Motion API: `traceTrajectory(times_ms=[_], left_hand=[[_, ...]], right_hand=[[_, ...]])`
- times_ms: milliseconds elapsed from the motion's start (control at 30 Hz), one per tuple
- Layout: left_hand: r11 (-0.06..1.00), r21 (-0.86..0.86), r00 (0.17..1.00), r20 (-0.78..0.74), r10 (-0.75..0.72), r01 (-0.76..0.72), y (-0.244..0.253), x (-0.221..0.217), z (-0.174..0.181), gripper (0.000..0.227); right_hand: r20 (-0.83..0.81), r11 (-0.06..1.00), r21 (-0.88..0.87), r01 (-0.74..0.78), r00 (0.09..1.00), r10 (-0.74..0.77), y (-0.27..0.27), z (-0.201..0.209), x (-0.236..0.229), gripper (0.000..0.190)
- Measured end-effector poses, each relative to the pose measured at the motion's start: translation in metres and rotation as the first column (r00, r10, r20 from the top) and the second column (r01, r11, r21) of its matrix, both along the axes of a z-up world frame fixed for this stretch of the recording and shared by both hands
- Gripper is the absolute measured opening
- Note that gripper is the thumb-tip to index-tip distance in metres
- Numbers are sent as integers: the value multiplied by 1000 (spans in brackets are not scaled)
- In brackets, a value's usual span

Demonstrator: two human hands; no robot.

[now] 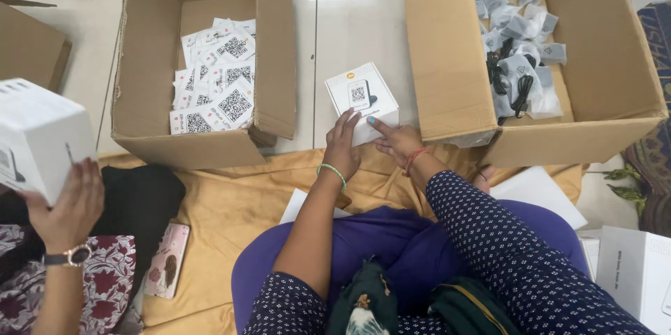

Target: The person packs electronic components and QR code manuals into boxes while seated on the floor.

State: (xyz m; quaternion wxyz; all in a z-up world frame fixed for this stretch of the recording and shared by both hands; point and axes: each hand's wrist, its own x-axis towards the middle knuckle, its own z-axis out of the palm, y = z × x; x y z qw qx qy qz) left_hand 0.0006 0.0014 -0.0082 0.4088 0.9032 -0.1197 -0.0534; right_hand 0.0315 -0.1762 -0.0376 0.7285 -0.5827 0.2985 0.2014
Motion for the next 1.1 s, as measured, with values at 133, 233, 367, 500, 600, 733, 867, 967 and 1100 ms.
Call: traceTrajectory(times_ms=[133, 233, 367, 500, 600, 733, 867, 967, 1100], left_hand=[[1000, 5, 1000, 26, -3, 3, -2, 0, -5, 94], [1000, 27, 1000, 28, -4, 4, -4, 1, 0, 95], [999, 39, 996, 86, 23, -26, 0, 3, -22, 89], [987, 151, 989, 140, 38, -59, 6, 5, -30, 81], [983, 167, 987, 149, 55, -80, 8, -1, 27, 80], [994, 75, 966, 253, 56, -77, 14, 7, 13, 78], [991, -107, 922, 369, 117, -83, 16, 12, -13, 56], [977, -206, 919, 370, 134, -59, 12, 8, -6, 52], [967, -252, 903, 410, 130, -24, 9, 1, 20, 51]], right_hand=[[-22, 1000, -25, 8, 1000, -9, 1, 7, -5, 77], [-27, 990, -122, 74, 997, -78, 2, 30, -15, 73], [17, 969, 42, 243, 970, -244, -12, 40, -18, 52], [20, 961, 249, 118, 992, -127, -30, 28, -10, 25], [93, 968, 242, 67, 991, -91, -23, 62, -15, 27], [108, 966, 259, 20, 993, -50, -33, 76, -10, 29], [333, 932, -141, -334, 870, 362, -31, 102, -9, 27], [249, 424, -844, -330, 459, 853, -27, 101, -19, 42], [-60, -59, -998, -11, 185, 981, -33, 3, -25, 58]])
